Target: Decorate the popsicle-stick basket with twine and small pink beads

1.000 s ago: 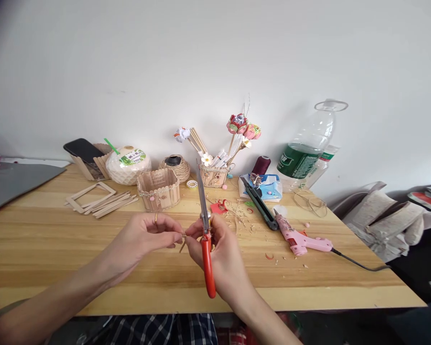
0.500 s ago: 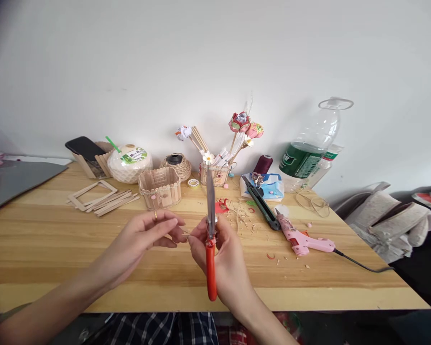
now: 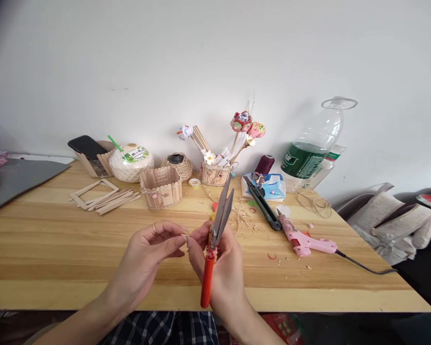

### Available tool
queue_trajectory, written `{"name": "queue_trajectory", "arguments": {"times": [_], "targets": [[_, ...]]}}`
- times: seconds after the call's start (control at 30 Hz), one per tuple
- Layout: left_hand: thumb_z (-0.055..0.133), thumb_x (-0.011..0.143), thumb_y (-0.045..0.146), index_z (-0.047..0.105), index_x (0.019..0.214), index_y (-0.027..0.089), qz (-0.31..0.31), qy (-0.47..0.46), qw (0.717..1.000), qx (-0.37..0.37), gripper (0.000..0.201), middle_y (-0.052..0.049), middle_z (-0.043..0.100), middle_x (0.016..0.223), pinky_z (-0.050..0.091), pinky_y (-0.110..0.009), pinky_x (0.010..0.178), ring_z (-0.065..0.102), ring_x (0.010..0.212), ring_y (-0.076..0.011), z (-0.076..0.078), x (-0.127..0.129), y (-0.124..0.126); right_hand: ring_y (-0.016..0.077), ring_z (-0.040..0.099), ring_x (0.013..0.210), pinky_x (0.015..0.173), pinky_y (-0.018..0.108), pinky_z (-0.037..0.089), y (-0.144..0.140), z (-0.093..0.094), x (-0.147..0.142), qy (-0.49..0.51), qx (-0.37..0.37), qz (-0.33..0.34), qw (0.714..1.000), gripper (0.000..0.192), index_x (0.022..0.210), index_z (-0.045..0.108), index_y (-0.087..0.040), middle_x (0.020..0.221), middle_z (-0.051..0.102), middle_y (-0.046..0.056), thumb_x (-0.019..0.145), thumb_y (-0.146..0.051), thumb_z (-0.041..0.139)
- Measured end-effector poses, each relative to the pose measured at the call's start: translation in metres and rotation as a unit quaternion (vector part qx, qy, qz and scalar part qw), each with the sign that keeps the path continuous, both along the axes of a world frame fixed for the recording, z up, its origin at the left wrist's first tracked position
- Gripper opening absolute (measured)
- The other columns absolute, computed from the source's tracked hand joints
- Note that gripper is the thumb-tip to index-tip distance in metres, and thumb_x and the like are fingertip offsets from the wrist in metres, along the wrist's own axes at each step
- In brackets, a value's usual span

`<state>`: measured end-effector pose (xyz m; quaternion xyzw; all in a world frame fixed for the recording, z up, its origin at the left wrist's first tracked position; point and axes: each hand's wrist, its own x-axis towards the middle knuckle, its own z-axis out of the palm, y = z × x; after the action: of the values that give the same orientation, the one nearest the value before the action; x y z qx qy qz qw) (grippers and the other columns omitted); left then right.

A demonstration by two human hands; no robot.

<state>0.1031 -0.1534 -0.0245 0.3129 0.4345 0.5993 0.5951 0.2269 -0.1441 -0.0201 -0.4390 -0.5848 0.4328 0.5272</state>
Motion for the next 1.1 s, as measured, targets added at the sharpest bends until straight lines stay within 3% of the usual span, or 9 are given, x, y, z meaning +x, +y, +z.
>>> {"name": "queue_trajectory", "arguments": {"times": [0.43, 0.57, 0.77, 0.87, 0.97, 1.1], "targets": [[0.076, 0.06, 0.018, 0.07, 0.061, 0.016, 0.036, -0.054, 0.998, -0.013, 0.006, 0.002, 0.066, 0.062, 0.052, -0.016, 0.055, 0.058, 0.06, -0.0088, -0.001, 0.006, -0.003, 0.0134, 0.051, 0.06, 0.054, 0.025, 0.045, -0.002, -0.001, 0.0, -0.021, -0.012, -0.04, 0.999, 0.025, 0.068, 0.051, -0.02, 0.066, 0.053, 0.0, 0.071, -0.04, 0.066], [0.077, 0.059, 0.02, 0.07, 0.062, 0.015, 0.061, -0.049, 0.997, -0.017, 0.009, 0.0, 0.068, 0.063, 0.052, -0.017, 0.054, 0.059, 0.062, -0.0099, 0.002, 0.001, -0.001, 0.0095, 0.038, 0.051, 0.045, 0.022, 0.035, -0.004, -0.013, 0.012, -0.013, -0.04, 0.027, 0.999, 0.033, 0.072, 0.051, -0.019, 0.061, 0.044, -0.003, 0.069, -0.049, 0.065], [0.075, 0.06, 0.02, 0.069, 0.063, 0.015, 0.069, -0.051, 0.996, -0.009, 0.008, 0.0, 0.069, 0.061, 0.051, -0.017, 0.054, 0.062, 0.062, -0.011, 0.006, -0.001, 0.0, 0.01, 0.032, 0.055, 0.05, 0.023, 0.028, -0.01, -0.041, 0.025, -0.049, -0.096, 0.187, 0.976, 0.054, 0.086, 0.054, -0.017, 0.063, 0.037, -0.003, 0.068, -0.068, 0.054], [0.075, 0.061, 0.019, 0.069, 0.064, 0.015, 0.072, -0.049, 0.996, -0.004, 0.008, 0.001, 0.068, 0.063, 0.051, -0.016, 0.055, 0.06, 0.06, -0.0093, 0.006, 0.003, -0.002, 0.0098, 0.031, 0.053, 0.048, 0.023, 0.027, -0.011, -0.054, 0.024, -0.06, -0.094, 0.232, 0.966, 0.056, 0.089, 0.054, -0.018, 0.062, 0.037, -0.004, 0.069, -0.07, 0.051], [0.074, 0.063, 0.019, 0.068, 0.065, 0.014, 0.085, -0.05, 0.995, 0.002, 0.007, 0.001, 0.068, 0.065, 0.05, -0.014, 0.056, 0.059, 0.061, -0.0079, 0.006, 0.007, -0.005, 0.0102, 0.032, 0.053, 0.049, 0.024, 0.03, -0.013, -0.056, 0.02, -0.054, -0.087, 0.234, 0.967, 0.056, 0.091, 0.053, -0.02, 0.061, 0.038, -0.004, 0.069, -0.071, 0.05], [0.073, 0.065, 0.02, 0.066, 0.066, 0.015, 0.086, -0.074, 0.994, 0.005, 0.008, 0.003, 0.065, 0.062, 0.047, -0.013, 0.051, 0.056, 0.054, -0.0061, 0.006, 0.011, -0.01, 0.0124, 0.037, 0.058, 0.055, 0.025, 0.035, -0.018, -0.041, 0.017, -0.078, -0.085, 0.212, 0.971, 0.054, 0.093, 0.054, -0.02, 0.067, 0.042, -0.002, 0.071, -0.07, 0.049]]}}
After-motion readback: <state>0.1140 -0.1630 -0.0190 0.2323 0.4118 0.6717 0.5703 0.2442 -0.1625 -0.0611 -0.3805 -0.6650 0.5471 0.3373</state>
